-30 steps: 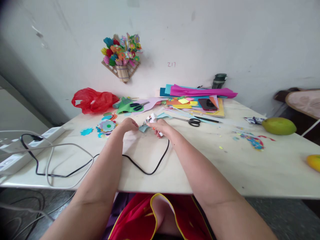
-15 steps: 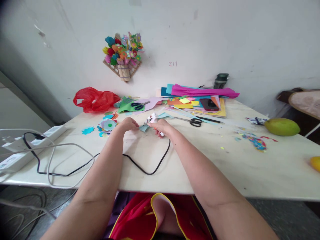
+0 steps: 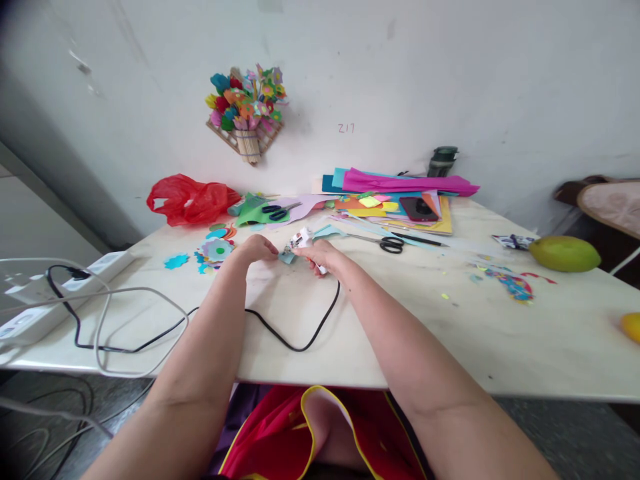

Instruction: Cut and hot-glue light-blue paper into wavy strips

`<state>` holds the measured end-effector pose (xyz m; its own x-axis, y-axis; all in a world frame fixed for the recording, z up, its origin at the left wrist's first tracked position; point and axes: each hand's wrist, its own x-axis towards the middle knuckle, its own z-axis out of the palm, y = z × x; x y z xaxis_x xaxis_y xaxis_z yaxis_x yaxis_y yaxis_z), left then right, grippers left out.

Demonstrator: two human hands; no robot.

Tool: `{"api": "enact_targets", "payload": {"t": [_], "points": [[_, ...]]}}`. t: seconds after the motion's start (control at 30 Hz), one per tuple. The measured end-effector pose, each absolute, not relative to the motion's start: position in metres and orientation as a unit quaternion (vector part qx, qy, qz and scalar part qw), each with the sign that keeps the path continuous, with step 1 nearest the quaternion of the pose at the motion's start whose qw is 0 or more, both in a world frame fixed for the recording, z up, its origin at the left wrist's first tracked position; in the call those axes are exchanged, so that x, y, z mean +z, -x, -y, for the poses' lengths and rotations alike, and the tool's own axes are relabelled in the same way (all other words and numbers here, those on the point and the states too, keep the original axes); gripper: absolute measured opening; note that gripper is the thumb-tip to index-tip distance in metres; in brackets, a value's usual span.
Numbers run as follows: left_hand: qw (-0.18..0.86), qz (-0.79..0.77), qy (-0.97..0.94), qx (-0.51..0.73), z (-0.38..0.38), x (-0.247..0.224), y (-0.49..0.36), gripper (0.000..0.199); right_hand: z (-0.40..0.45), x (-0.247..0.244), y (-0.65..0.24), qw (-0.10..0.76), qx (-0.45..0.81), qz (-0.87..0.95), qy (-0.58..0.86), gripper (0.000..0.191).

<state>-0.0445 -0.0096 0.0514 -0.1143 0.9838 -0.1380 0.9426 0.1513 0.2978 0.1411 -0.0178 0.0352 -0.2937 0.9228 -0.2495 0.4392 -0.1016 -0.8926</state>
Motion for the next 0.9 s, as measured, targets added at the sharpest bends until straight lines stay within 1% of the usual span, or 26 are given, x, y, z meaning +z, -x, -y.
{"api": "enact_targets", "payload": {"t": [0.3, 0.57, 0.73, 0.9], "points": [[0.145, -0.745, -0.647, 0.071, 0.013, 0.053, 0.044, 0.025, 0.018, 0.033, -0.139, 0.245, 0.513, 0.628, 0.532, 0.034], [0.143, -0.755, -0.637, 0.070, 0.005, 0.049, 0.051, 0.028, 0.020, 0.034, -0.138, 0.244, 0.517, 0.625, 0.532, 0.034], [0.132, -0.763, -0.627, 0.085, -0.002, 0.043, 0.058, 0.032, 0.019, 0.034, -0.140, 0.271, 0.542, 0.612, 0.508, 0.033], [0.109, -0.769, -0.618, 0.119, -0.004, 0.036, 0.062, 0.031, 0.014, 0.031, -0.150, 0.318, 0.590, 0.600, 0.438, 0.035]]}}
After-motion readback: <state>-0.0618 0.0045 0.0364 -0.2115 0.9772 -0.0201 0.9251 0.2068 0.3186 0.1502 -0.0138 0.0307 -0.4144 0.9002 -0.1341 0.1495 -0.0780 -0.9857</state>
